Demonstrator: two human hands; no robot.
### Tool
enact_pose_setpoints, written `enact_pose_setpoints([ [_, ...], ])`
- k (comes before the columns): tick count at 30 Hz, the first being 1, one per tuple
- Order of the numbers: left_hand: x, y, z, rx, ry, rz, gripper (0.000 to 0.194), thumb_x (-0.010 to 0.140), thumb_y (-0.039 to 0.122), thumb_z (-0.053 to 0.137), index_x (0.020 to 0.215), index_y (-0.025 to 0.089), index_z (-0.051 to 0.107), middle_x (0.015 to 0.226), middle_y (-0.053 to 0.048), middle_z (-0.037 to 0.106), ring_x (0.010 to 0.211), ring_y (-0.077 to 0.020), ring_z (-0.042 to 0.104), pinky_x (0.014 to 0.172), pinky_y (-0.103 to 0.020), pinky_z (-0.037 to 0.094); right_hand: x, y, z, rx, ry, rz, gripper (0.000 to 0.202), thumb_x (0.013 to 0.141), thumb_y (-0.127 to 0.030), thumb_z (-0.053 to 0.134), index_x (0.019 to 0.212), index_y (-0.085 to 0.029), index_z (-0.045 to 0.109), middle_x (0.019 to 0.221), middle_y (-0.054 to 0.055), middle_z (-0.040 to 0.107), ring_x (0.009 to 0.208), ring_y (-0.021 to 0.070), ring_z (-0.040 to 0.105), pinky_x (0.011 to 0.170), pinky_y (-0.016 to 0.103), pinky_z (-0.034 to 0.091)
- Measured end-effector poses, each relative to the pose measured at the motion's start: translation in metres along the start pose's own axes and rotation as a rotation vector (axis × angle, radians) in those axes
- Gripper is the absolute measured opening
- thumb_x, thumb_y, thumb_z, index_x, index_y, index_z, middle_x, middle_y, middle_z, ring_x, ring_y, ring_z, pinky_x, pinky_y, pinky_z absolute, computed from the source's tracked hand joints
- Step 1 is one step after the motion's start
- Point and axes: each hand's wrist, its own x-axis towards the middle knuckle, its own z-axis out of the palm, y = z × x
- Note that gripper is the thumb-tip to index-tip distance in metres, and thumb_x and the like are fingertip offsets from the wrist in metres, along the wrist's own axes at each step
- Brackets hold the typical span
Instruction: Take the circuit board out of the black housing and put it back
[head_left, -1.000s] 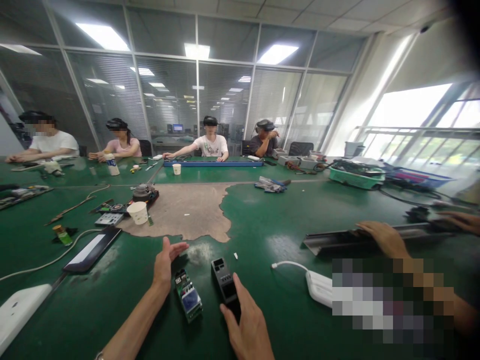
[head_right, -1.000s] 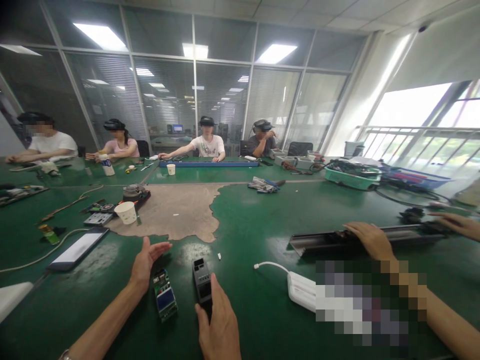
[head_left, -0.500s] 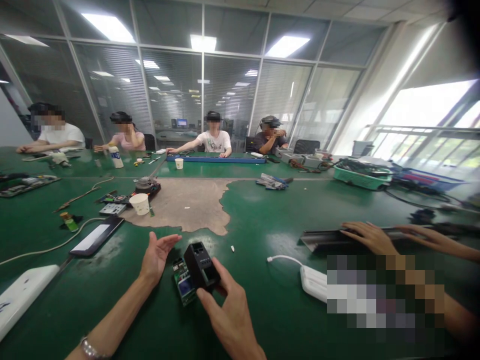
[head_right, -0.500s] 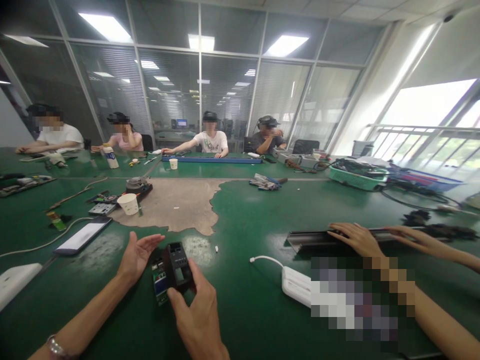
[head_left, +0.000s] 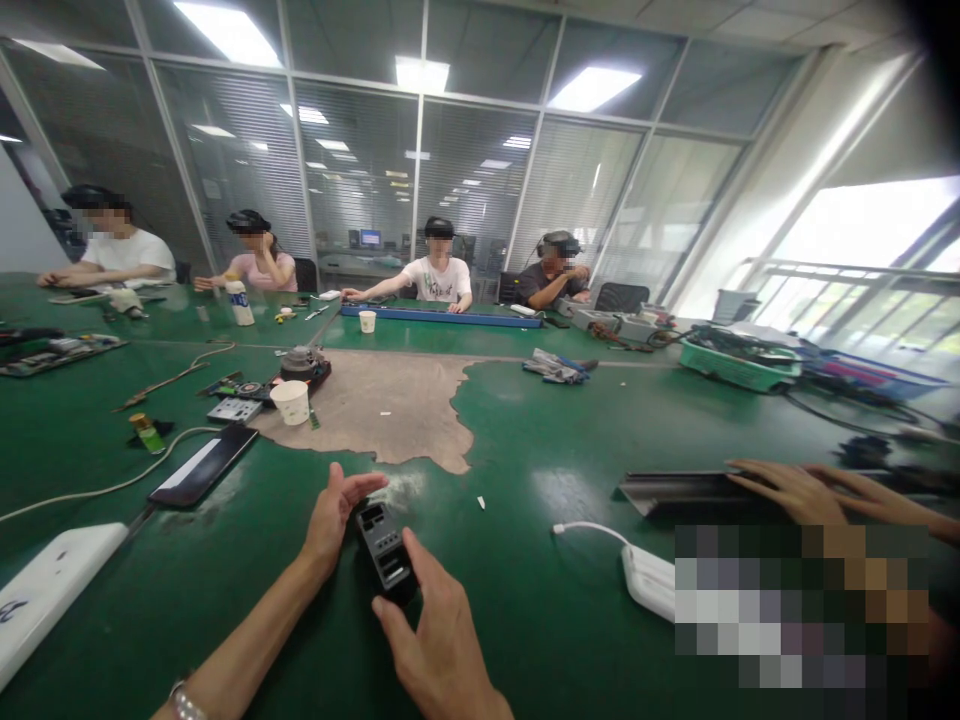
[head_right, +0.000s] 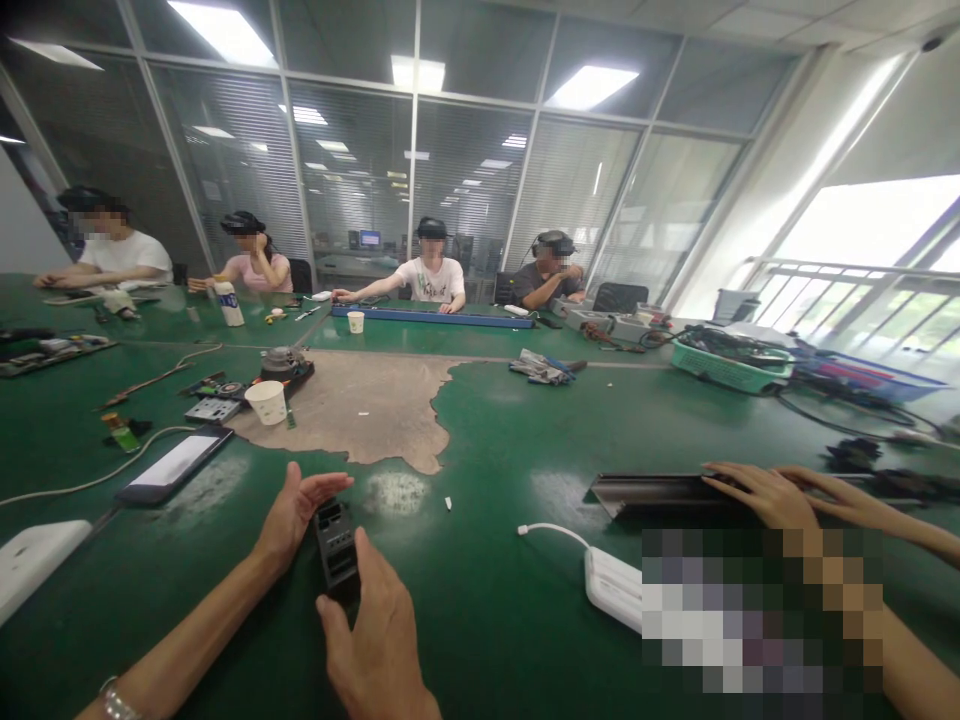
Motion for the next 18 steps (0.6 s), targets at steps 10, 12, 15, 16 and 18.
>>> enact_pose_setpoints([
  [10,-0.004,-0.003,0.003,0.08,-0.013,0.021,0.074,0.086,0.071,0.031,0.098,0.012,0.075,0.107,-0.015,0.072,0.111,-0.03,0.062,0.106,-0.042,0.035,-0.007,0.012,0.001,-0.049,-0.033,0.0,0.08,0.068,-0.015,0.072,0.143,-0.017,0.043,0.139,0.013,0.053,0.124,0.0328,0.054,0.102,0.046,0.049],
  [12,-0.005,-0.002,0.003,0.087,-0.015,0.024,0.074,0.087,0.07,0.031,0.099,0.012,0.074,0.108,-0.016,0.072,0.111,-0.0302,0.062,0.106,-0.042,0.035,-0.007,0.014,0.002,-0.044,-0.043,-0.008,0.083,0.067,-0.015,0.073,0.144,-0.019,0.042,0.138,0.012,0.054,0.123,0.0332,0.055,0.1,0.047,0.05],
  [15,-0.005,-0.002,0.003,0.086,-0.013,0.026,0.075,0.086,0.071,0.03,0.099,0.011,0.074,0.109,-0.016,0.072,0.113,-0.0306,0.061,0.107,-0.043,0.035,-0.013,0.021,0.009,-0.037,-0.04,-0.038,0.084,0.067,-0.014,0.073,0.145,-0.023,0.041,0.137,0.01,0.055,0.12,0.033,0.058,0.098,0.046,0.052],
  [16,-0.005,-0.001,0.003,0.083,-0.012,0.025,0.075,0.086,0.071,0.03,0.099,0.012,0.074,0.109,-0.016,0.072,0.113,-0.0308,0.061,0.107,-0.043,0.035,-0.016,0.024,0.013,-0.036,-0.023,-0.038,0.085,0.067,-0.014,0.073,0.145,-0.024,0.04,0.138,0.009,0.055,0.12,0.033,0.057,0.097,0.046,0.053],
  [18,-0.005,-0.002,0.003,0.08,-0.011,0.028,0.076,0.085,0.072,0.03,0.098,0.012,0.075,0.108,-0.016,0.072,0.113,-0.031,0.061,0.107,-0.043,0.034,-0.022,0.028,0.02,-0.035,0.026,-0.021,0.087,0.067,-0.011,0.071,0.146,-0.025,0.038,0.141,0.008,0.051,0.124,0.0325,0.054,0.099,0.046,0.052],
])
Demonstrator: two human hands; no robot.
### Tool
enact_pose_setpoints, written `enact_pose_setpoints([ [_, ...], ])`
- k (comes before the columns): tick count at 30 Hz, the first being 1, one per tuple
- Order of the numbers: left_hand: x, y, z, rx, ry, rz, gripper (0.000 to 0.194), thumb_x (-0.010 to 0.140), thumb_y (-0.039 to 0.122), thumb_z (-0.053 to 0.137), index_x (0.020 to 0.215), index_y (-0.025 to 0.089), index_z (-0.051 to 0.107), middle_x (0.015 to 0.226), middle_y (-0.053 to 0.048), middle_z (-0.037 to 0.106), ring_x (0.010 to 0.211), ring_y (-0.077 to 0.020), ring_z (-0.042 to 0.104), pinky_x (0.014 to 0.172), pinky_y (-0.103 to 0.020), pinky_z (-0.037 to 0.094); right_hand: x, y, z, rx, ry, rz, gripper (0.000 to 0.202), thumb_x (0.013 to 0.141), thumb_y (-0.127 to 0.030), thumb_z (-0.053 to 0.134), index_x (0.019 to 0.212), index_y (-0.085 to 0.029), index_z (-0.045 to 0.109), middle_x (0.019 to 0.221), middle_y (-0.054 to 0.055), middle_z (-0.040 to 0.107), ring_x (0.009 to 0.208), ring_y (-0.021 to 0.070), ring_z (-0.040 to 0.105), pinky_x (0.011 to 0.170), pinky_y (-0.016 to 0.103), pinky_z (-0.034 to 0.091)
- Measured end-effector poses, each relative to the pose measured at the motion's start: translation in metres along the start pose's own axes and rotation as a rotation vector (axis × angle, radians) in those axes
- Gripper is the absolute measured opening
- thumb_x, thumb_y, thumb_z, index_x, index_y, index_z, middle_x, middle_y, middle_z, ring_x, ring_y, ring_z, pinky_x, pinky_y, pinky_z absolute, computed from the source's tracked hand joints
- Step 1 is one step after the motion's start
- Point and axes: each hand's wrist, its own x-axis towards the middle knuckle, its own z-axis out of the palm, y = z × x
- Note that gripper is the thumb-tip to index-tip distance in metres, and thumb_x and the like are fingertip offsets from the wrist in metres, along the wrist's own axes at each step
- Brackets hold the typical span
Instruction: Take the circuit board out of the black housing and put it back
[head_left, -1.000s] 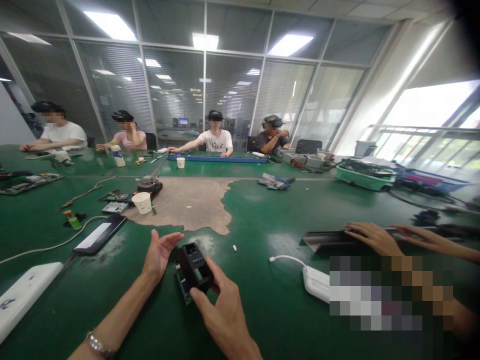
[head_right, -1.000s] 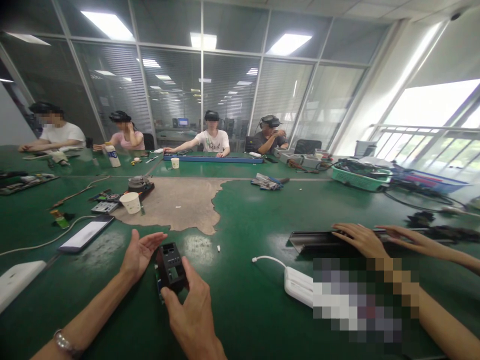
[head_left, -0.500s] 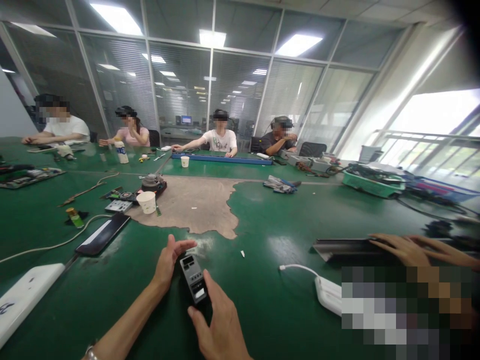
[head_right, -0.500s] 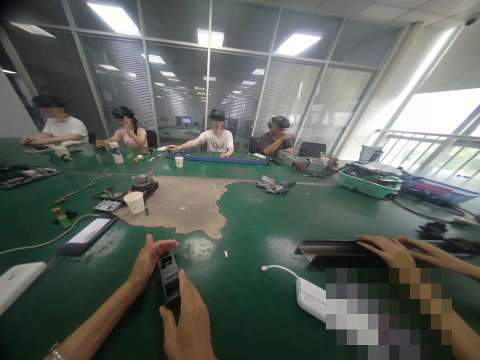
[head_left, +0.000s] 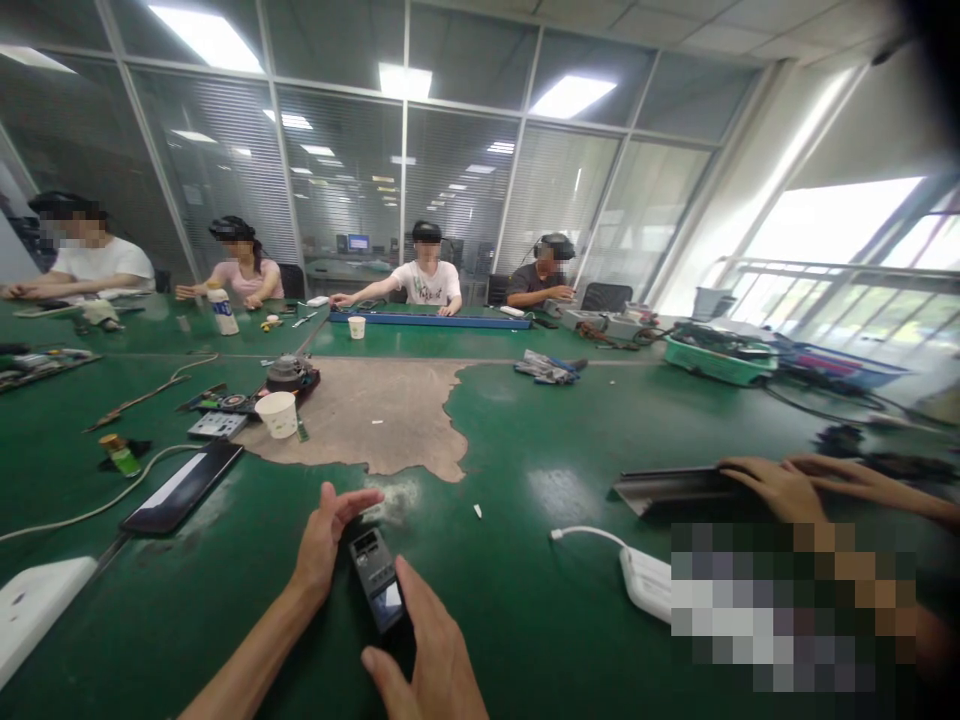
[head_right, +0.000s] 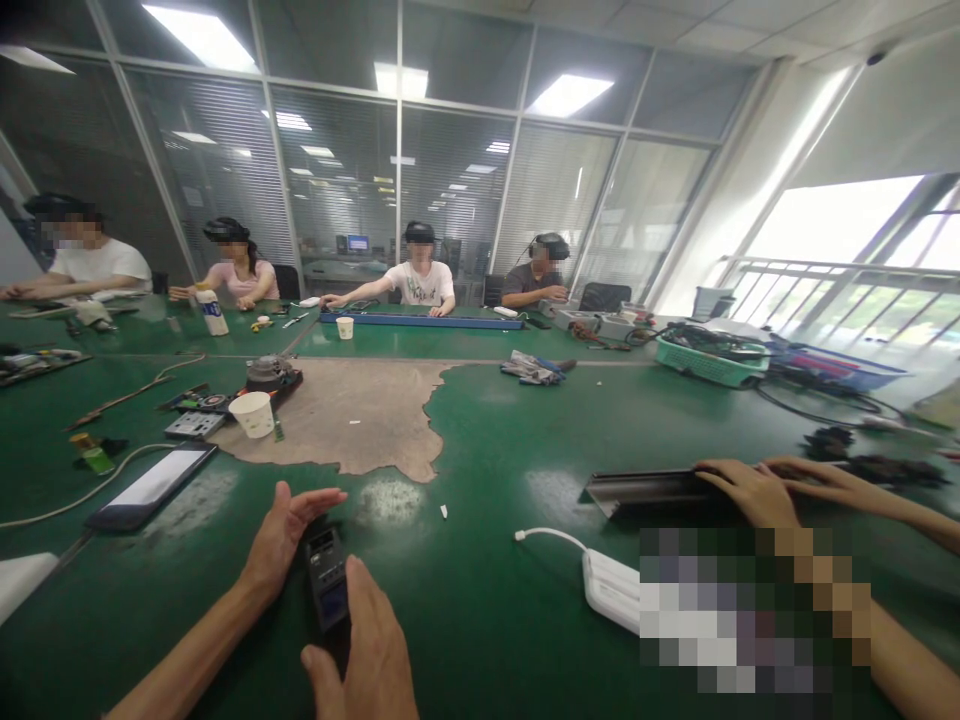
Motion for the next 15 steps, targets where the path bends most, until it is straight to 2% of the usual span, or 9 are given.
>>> enact_pose_setpoints([
  [4,0.0,-0.001,0.001,-0.01,0.002,0.015,0.075,0.086,0.072,0.03,0.099,0.012,0.074,0.109,-0.016,0.072,0.113,-0.0305,0.061,0.108,-0.043,0.034,-0.006,0.001,0.01,-0.011,0.067,0.023,0.084,0.068,-0.005,0.062,0.146,-0.027,0.038,0.142,0.005,0.051,0.126,0.0292,0.053,0.102,0.042,0.05],
  [12,0.0,0.001,0.001,-0.069,0.03,0.035,0.075,0.084,0.073,0.034,0.099,0.012,0.074,0.109,-0.016,0.072,0.113,-0.0299,0.062,0.109,-0.043,0.034,0.003,-0.004,0.014,-0.045,0.034,-0.046,0.079,0.073,-0.009,0.061,0.147,-0.02,0.036,0.141,0.009,0.052,0.124,0.0286,0.055,0.101,0.039,0.051],
  [15,0.001,0.001,0.001,-0.097,0.026,0.036,0.075,0.084,0.073,0.035,0.102,0.011,0.072,0.11,-0.017,0.071,0.113,-0.0298,0.062,0.109,-0.043,0.034,0.005,-0.009,0.011,-0.061,0.019,-0.027,0.075,0.075,-0.011,0.062,0.146,-0.018,0.038,0.138,0.01,0.054,0.122,0.0282,0.057,0.1,0.038,0.051],
])
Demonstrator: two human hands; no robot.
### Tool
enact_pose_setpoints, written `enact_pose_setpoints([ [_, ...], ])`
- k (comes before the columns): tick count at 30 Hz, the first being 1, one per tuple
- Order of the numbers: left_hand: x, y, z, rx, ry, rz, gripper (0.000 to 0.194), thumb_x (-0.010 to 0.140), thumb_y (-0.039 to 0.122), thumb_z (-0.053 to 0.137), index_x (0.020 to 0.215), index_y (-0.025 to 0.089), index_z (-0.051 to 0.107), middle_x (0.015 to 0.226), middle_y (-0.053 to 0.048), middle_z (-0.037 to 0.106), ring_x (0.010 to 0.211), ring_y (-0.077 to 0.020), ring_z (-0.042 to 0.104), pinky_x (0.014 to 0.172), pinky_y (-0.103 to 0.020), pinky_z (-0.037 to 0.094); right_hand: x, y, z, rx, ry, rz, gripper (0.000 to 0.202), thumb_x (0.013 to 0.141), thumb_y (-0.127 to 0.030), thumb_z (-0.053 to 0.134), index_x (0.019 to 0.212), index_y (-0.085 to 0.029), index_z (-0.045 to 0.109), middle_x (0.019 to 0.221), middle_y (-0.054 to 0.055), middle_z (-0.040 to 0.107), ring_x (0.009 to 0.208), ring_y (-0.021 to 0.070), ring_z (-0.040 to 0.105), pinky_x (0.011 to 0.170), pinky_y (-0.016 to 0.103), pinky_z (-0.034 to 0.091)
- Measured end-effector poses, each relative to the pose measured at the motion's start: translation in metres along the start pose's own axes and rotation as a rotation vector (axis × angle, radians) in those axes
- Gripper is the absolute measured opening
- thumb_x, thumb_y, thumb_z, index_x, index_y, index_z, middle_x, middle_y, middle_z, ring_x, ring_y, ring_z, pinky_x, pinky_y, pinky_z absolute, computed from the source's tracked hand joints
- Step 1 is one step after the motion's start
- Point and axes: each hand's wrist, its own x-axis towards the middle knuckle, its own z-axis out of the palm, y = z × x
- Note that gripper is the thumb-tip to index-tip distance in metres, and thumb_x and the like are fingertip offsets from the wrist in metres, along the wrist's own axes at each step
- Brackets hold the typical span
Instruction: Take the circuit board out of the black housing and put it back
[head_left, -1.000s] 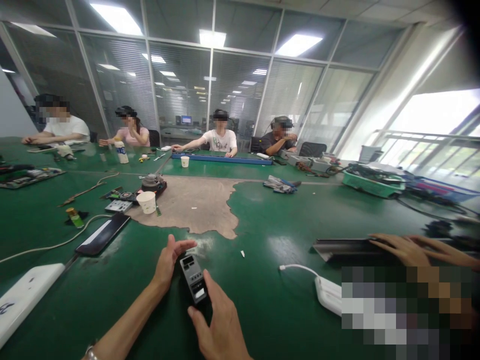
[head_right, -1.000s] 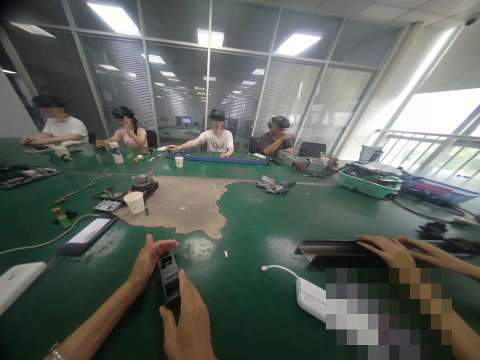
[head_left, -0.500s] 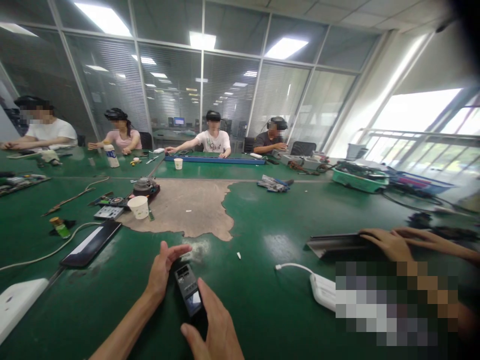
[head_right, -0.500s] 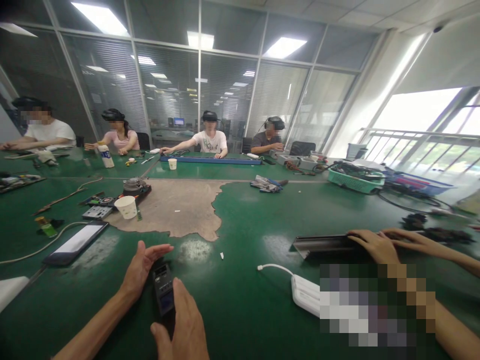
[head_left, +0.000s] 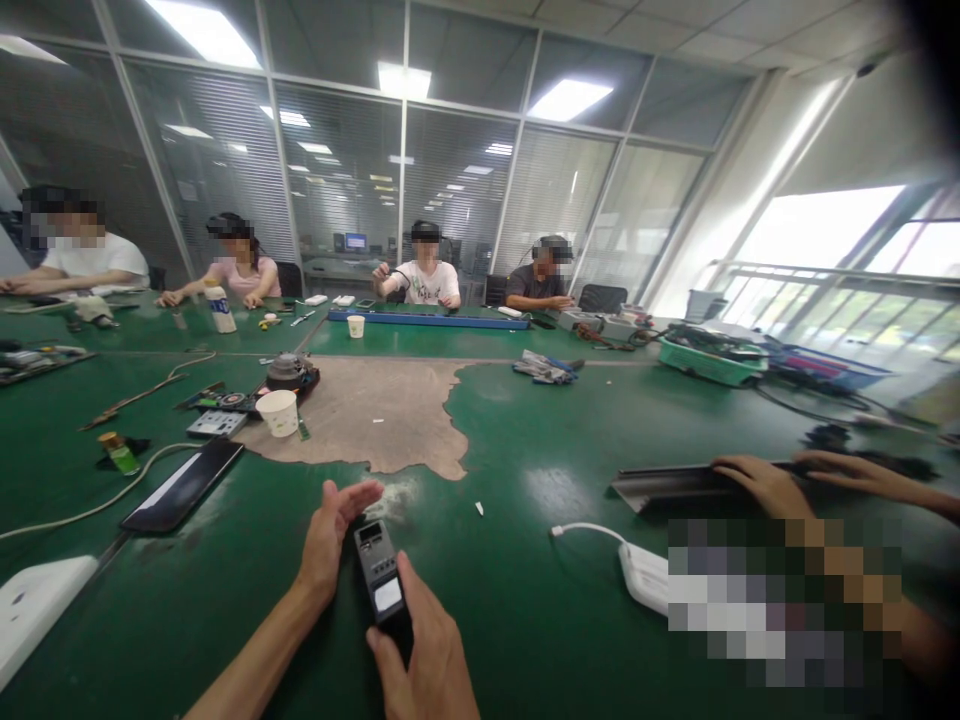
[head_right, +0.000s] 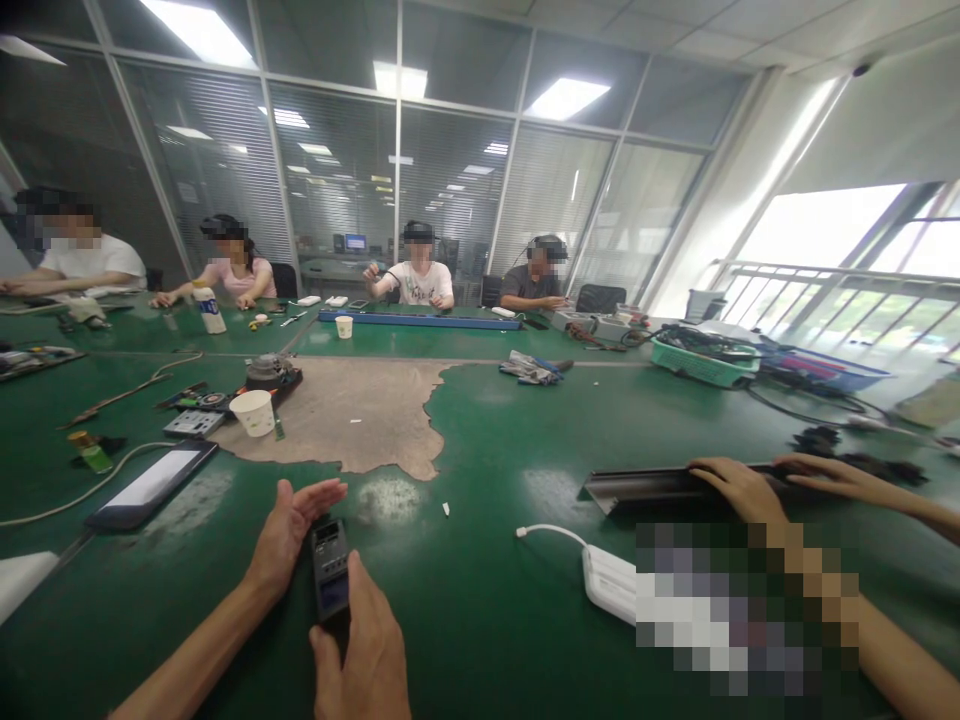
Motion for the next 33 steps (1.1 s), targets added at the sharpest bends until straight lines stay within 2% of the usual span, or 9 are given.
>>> enact_pose_setpoints([
  [4,0.002,0.0,-0.001,-0.066,0.028,-0.035,0.077,0.081,0.076,0.037,0.106,0.012,0.07,0.113,-0.017,0.07,0.113,-0.0302,0.062,0.105,-0.045,0.038,0.009,-0.013,-0.013,0.008,0.032,0.044,0.071,0.076,-0.016,0.064,0.144,-0.018,0.042,0.136,0.01,0.056,0.12,0.0282,0.058,0.098,0.038,0.052],
  [9,0.001,0.002,-0.002,-0.106,0.032,-0.026,0.074,0.082,0.074,0.038,0.11,0.012,0.069,0.116,-0.017,0.069,0.114,-0.0294,0.061,0.106,-0.045,0.037,0.033,-0.028,-0.044,0.065,0.065,0.136,0.066,0.079,-0.02,0.063,0.143,-0.017,0.043,0.136,0.011,0.056,0.122,0.0278,0.057,0.101,0.04,0.05],
  [14,0.001,0.003,-0.002,-0.088,0.018,-0.015,0.075,0.085,0.072,0.033,0.109,0.01,0.069,0.114,-0.017,0.07,0.114,-0.0287,0.061,0.109,-0.043,0.033,0.042,-0.011,-0.067,0.086,0.096,0.223,0.061,0.086,-0.027,0.058,0.144,-0.018,0.04,0.14,0.01,0.052,0.126,0.0275,0.053,0.105,0.043,0.046],
  [21,0.002,0.003,0.0,-0.051,0.011,-0.01,0.077,0.086,0.072,0.03,0.108,0.01,0.07,0.114,-0.017,0.07,0.114,-0.0289,0.061,0.11,-0.043,0.032,0.022,0.024,-0.068,0.002,0.076,0.337,0.06,0.088,-0.031,0.055,0.144,-0.015,0.041,0.138,0.011,0.054,0.127,0.0272,0.052,0.106,0.044,0.045],
  [27,0.003,0.002,-0.001,-0.035,0.007,-0.011,0.078,0.087,0.072,0.028,0.107,0.009,0.07,0.114,-0.017,0.07,0.115,-0.0287,0.061,0.109,-0.042,0.033,0.01,0.036,-0.064,-0.053,0.039,0.323,0.057,0.087,-0.027,0.053,0.142,-0.013,0.043,0.137,0.012,0.055,0.128,0.0273,0.051,0.107,0.045,0.043],
  [33,0.002,0.002,-0.001,-0.041,0.008,-0.027,0.078,0.085,0.073,0.03,0.106,0.01,0.071,0.113,-0.017,0.07,0.115,-0.0285,0.06,0.109,-0.042,0.032,0.003,0.042,-0.058,-0.08,0.052,0.333,0.066,0.085,-0.027,0.056,0.146,-0.012,0.036,0.145,0.013,0.046,0.134,0.0287,0.044,0.111,0.049,0.038],
])
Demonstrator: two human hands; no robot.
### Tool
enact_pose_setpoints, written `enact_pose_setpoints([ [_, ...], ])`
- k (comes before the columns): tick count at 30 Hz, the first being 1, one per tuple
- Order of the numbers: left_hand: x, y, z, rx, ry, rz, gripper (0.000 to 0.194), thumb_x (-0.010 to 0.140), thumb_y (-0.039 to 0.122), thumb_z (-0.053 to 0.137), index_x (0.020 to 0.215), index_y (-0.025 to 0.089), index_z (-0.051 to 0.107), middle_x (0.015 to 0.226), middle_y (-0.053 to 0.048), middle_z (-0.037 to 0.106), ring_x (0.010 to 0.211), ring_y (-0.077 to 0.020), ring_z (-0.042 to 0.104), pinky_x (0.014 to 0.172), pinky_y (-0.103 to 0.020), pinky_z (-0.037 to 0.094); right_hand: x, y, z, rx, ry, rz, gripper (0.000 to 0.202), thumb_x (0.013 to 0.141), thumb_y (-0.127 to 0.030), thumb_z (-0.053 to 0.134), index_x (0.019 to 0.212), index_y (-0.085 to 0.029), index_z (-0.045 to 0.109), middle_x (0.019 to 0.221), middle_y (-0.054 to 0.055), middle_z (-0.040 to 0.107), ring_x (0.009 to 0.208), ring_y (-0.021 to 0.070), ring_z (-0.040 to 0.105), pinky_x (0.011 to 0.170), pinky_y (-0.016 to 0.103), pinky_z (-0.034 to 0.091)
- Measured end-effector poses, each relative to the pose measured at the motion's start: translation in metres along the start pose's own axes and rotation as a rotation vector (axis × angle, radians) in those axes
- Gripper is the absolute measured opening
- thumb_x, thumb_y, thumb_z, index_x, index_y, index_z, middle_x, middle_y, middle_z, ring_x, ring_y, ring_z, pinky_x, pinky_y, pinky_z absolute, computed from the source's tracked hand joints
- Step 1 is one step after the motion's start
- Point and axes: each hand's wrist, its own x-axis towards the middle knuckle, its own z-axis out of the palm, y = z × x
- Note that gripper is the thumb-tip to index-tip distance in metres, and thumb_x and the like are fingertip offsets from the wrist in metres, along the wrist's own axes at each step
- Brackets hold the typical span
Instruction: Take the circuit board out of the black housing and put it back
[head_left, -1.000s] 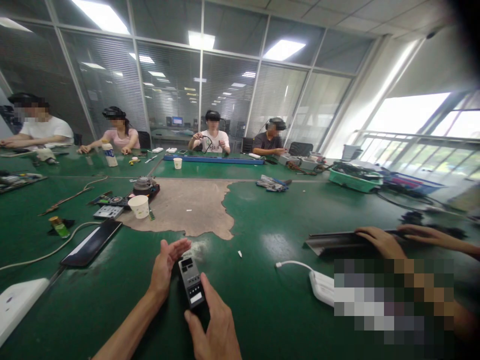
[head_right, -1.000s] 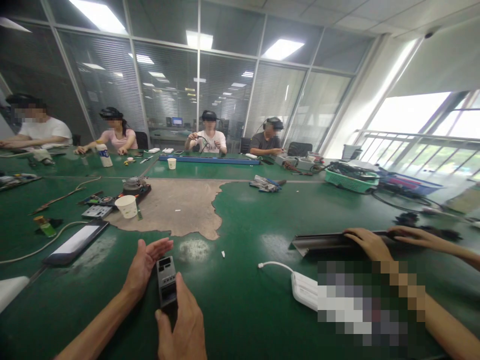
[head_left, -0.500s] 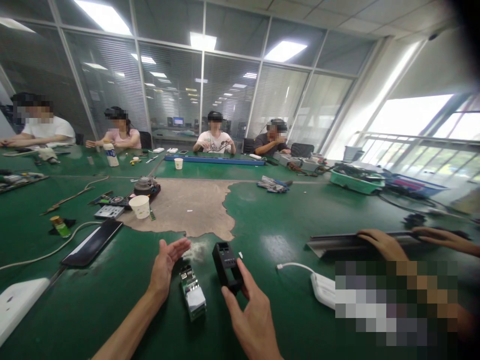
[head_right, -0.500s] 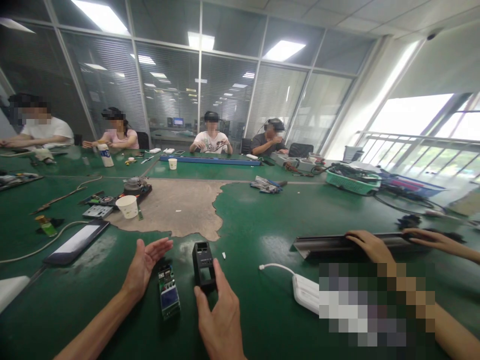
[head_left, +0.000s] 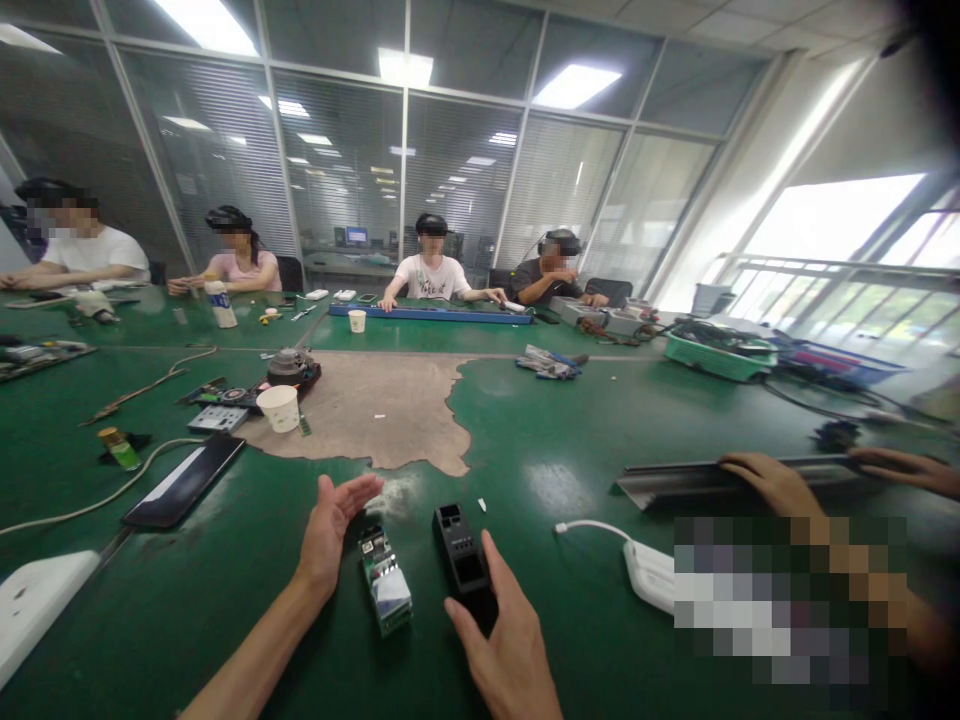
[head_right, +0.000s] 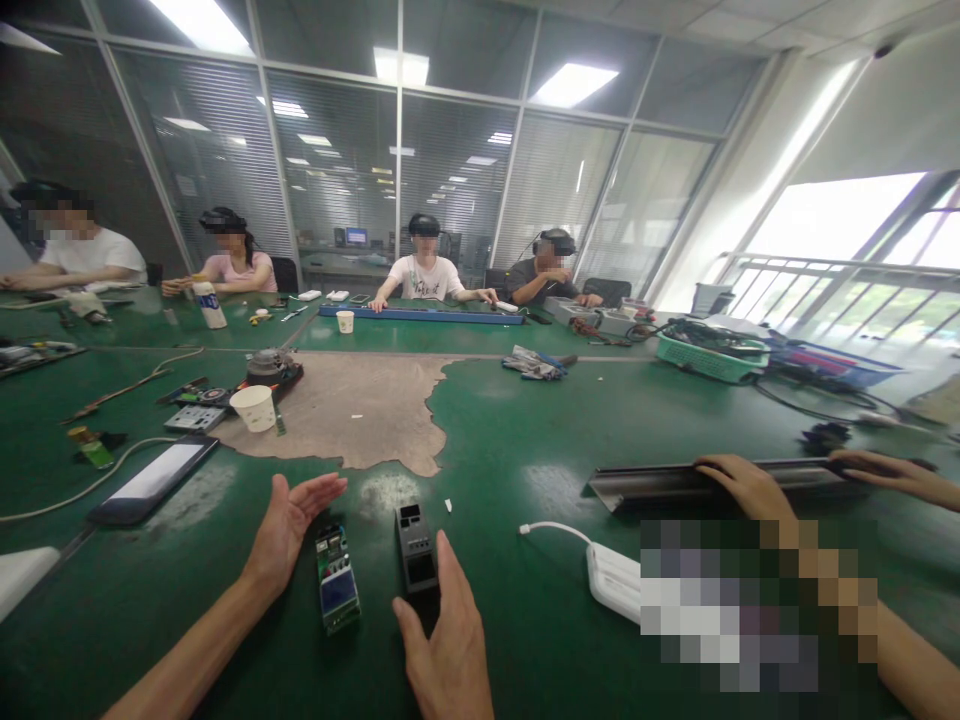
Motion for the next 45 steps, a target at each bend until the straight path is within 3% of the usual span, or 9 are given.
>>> enact_pose_setpoints([
  [4,-0.001,0.001,0.001,-0.007,0.001,0.008,0.078,0.085,0.073,0.03,0.105,0.01,0.071,0.111,-0.016,0.071,0.114,-0.0288,0.061,0.109,-0.044,0.031,0.0,0.002,0.002,0.001,-0.018,0.006,0.069,0.084,-0.027,0.058,0.147,-0.012,0.034,0.146,0.013,0.044,0.135,0.0284,0.042,0.112,0.049,0.036],
  [10,-0.001,0.001,0.002,-0.022,0.009,0.006,0.078,0.085,0.073,0.03,0.104,0.01,0.071,0.109,-0.016,0.072,0.113,-0.0287,0.061,0.109,-0.043,0.032,0.005,-0.003,-0.002,0.08,-0.057,0.009,0.061,0.086,-0.028,0.055,0.144,-0.014,0.04,0.139,0.011,0.053,0.129,0.0277,0.049,0.109,0.045,0.041],
  [14,-0.001,0.001,0.001,-0.03,0.007,-0.005,0.079,0.084,0.074,0.03,0.104,0.01,0.071,0.108,-0.017,0.072,0.112,-0.0286,0.062,0.108,-0.043,0.032,0.009,-0.029,-0.008,0.184,-0.051,0.029,0.064,0.083,-0.03,0.061,0.143,-0.018,0.042,0.138,0.009,0.054,0.127,0.0285,0.052,0.105,0.044,0.045],
  [19,0.0,0.0,-0.001,-0.061,0.006,-0.005,0.078,0.083,0.075,0.033,0.105,0.011,0.071,0.109,-0.016,0.071,0.111,-0.0282,0.062,0.106,-0.043,0.034,0.012,-0.067,-0.002,0.262,-0.101,-0.057,0.066,0.079,-0.028,0.066,0.141,-0.019,0.047,0.136,0.009,0.056,0.124,0.0289,0.055,0.103,0.043,0.047],
  [24,0.0,0.001,-0.003,-0.092,0.013,-0.036,0.077,0.083,0.075,0.033,0.106,0.011,0.07,0.11,-0.017,0.071,0.11,-0.0283,0.063,0.103,-0.043,0.038,0.009,-0.081,0.011,0.216,-0.156,-0.14,0.066,0.075,-0.021,0.065,0.139,-0.015,0.048,0.134,0.011,0.058,0.123,0.0295,0.055,0.106,0.046,0.044],
  [31,0.001,0.0,-0.006,-0.086,0.016,-0.034,0.078,0.083,0.075,0.032,0.106,0.011,0.07,0.109,-0.017,0.071,0.112,-0.0285,0.062,0.105,-0.044,0.035,0.003,-0.083,0.017,0.128,-0.184,-0.186,0.066,0.075,-0.019,0.064,0.139,-0.011,0.047,0.132,0.015,0.059,0.122,0.0299,0.056,0.105,0.046,0.045],
  [36,0.001,0.004,-0.004,-0.096,0.013,-0.027,0.078,0.083,0.075,0.032,0.103,0.01,0.071,0.108,-0.017,0.072,0.112,-0.0279,0.062,0.107,-0.042,0.034,-0.007,-0.073,0.03,0.03,-0.186,-0.248,0.067,0.075,-0.016,0.062,0.139,-0.006,0.045,0.133,0.019,0.057,0.121,0.0321,0.057,0.102,0.049,0.047],
  [41,0.001,0.003,-0.005,-0.078,0.014,-0.02,0.079,0.083,0.075,0.032,0.105,0.01,0.071,0.109,-0.017,0.072,0.111,-0.0285,0.063,0.107,-0.043,0.034,-0.018,-0.05,0.046,0.026,-0.191,-0.306,0.074,0.074,-0.012,0.062,0.145,-0.011,0.039,0.139,0.015,0.052,0.126,0.0299,0.053,0.103,0.044,0.048],
  [45,0.002,0.0,-0.006,-0.087,0.014,-0.03,0.079,0.082,0.076,0.032,0.106,0.011,0.071,0.109,-0.017,0.071,0.111,-0.0285,0.063,0.106,-0.042,0.035,-0.019,-0.041,0.05,0.063,-0.152,-0.272,0.082,0.075,-0.017,0.066,0.149,-0.017,0.032,0.146,0.011,0.045,0.131,0.0306,0.047,0.105,0.045,0.046],
])
